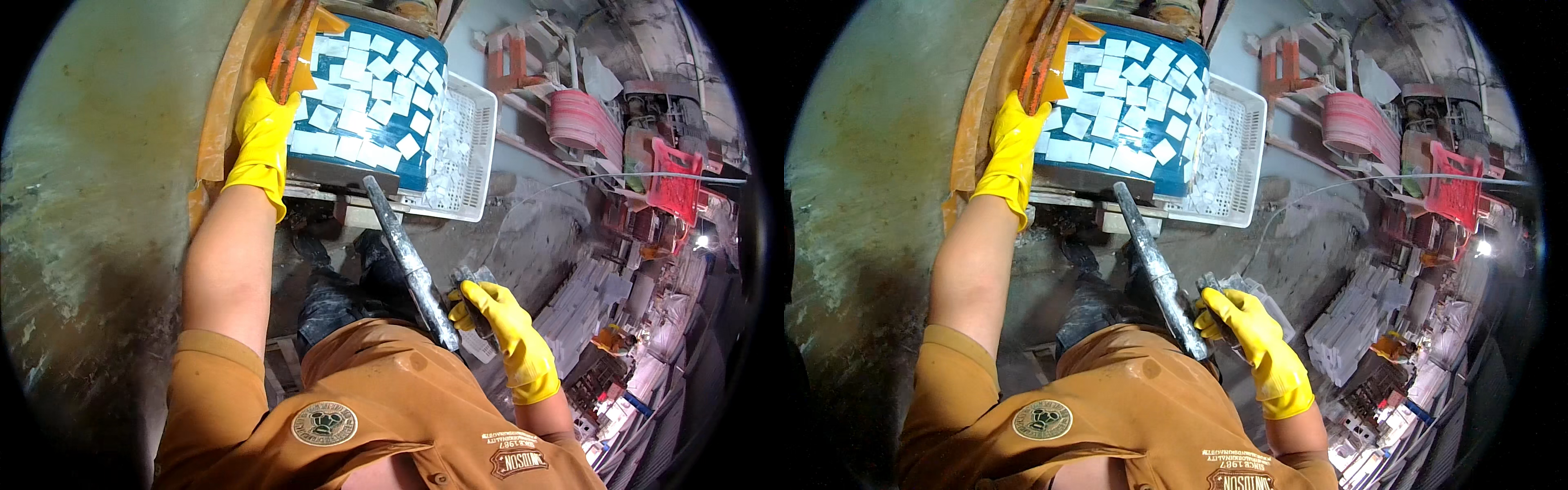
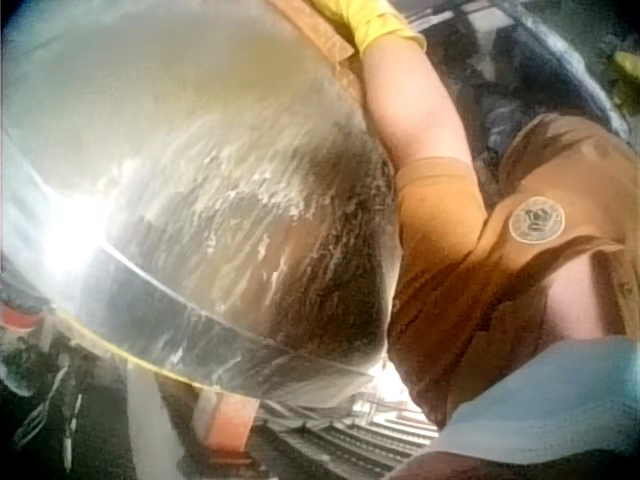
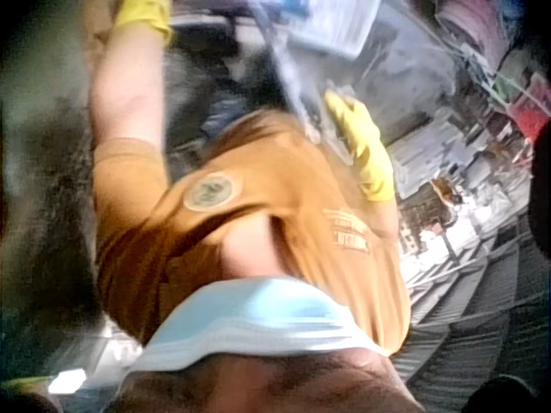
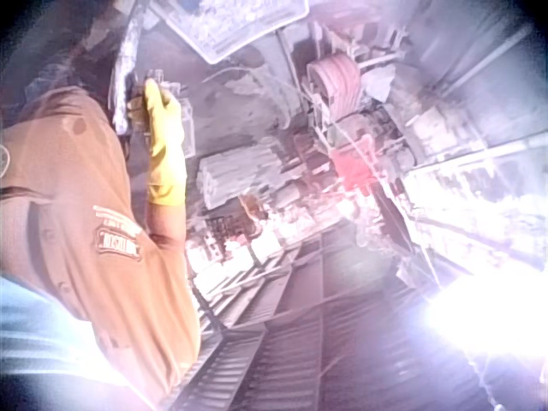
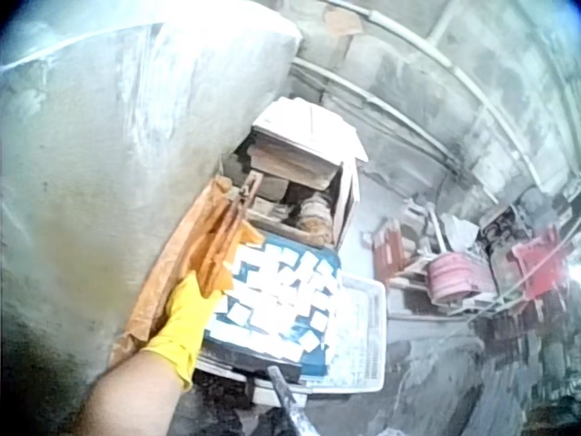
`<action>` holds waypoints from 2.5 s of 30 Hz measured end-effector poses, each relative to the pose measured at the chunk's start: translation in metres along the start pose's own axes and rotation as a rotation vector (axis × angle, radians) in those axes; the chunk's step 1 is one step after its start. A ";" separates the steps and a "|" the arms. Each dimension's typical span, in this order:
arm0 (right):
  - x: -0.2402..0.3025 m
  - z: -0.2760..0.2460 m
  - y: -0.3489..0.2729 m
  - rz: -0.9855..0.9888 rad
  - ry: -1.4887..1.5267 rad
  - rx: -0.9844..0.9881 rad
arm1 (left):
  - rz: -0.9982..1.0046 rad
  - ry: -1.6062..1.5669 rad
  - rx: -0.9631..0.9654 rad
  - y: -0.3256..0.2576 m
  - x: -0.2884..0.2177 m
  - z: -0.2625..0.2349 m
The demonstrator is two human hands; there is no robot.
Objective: The person operates a conveyor belt system in a factory, placing white rectangular blocks onto the moving belt and adjusting the belt's position. The person wears yellow gloves and uses a metal bar to manipulate the blocks and the belt.
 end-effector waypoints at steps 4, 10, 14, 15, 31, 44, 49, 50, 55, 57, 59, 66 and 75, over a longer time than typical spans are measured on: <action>0.011 0.004 -0.003 0.005 -0.017 0.002 | -0.005 -0.015 0.044 0.002 0.001 -0.005; 0.024 0.008 -0.005 -0.001 -0.057 0.004 | 0.020 0.049 -0.068 0.000 -0.001 -0.009; 0.029 0.011 -0.005 -0.003 -0.072 0.005 | 0.026 0.025 -0.049 0.000 -0.003 -0.013; 0.030 0.012 -0.005 -0.003 -0.074 0.006 | 0.019 0.023 -0.031 0.000 -0.003 -0.014; 0.043 0.020 -0.012 0.011 -0.107 0.011 | 0.018 0.064 -0.083 -0.002 -0.009 -0.027; 0.041 0.018 -0.012 -0.029 -0.110 0.054 | -0.017 0.091 -0.041 -0.001 -0.009 -0.032; 0.043 0.020 -0.015 -0.038 -0.111 0.065 | -0.025 0.125 -0.018 -0.001 -0.010 -0.034; 0.043 0.021 -0.015 -0.035 -0.112 0.053 | -0.026 0.129 -0.025 -0.001 -0.010 -0.034; 0.042 0.022 -0.017 -0.026 -0.099 0.053 | -0.016 0.137 -0.017 0.001 -0.009 -0.032; 0.041 0.022 -0.017 -0.034 -0.094 0.053 | -0.014 0.128 -0.013 0.002 -0.007 -0.030; 0.040 0.022 -0.018 -0.038 -0.085 0.059 | -0.015 0.123 -0.012 0.003 -0.006 -0.029; 0.037 0.022 -0.017 -0.028 -0.075 0.055 | -0.008 0.112 -0.025 0.007 -0.002 -0.026; 0.033 0.023 -0.015 -0.032 -0.083 0.059 | -0.034 0.065 0.011 0.006 -0.005 -0.029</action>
Point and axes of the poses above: each hand's wrist, its own y-axis towards the middle knuckle, its own z-axis out of the palm, x = y × z, the point moved 1 cm from there along y, towards the middle knuckle, and after that the axes turned 7 degrees about -x, right-handed, at the moved point
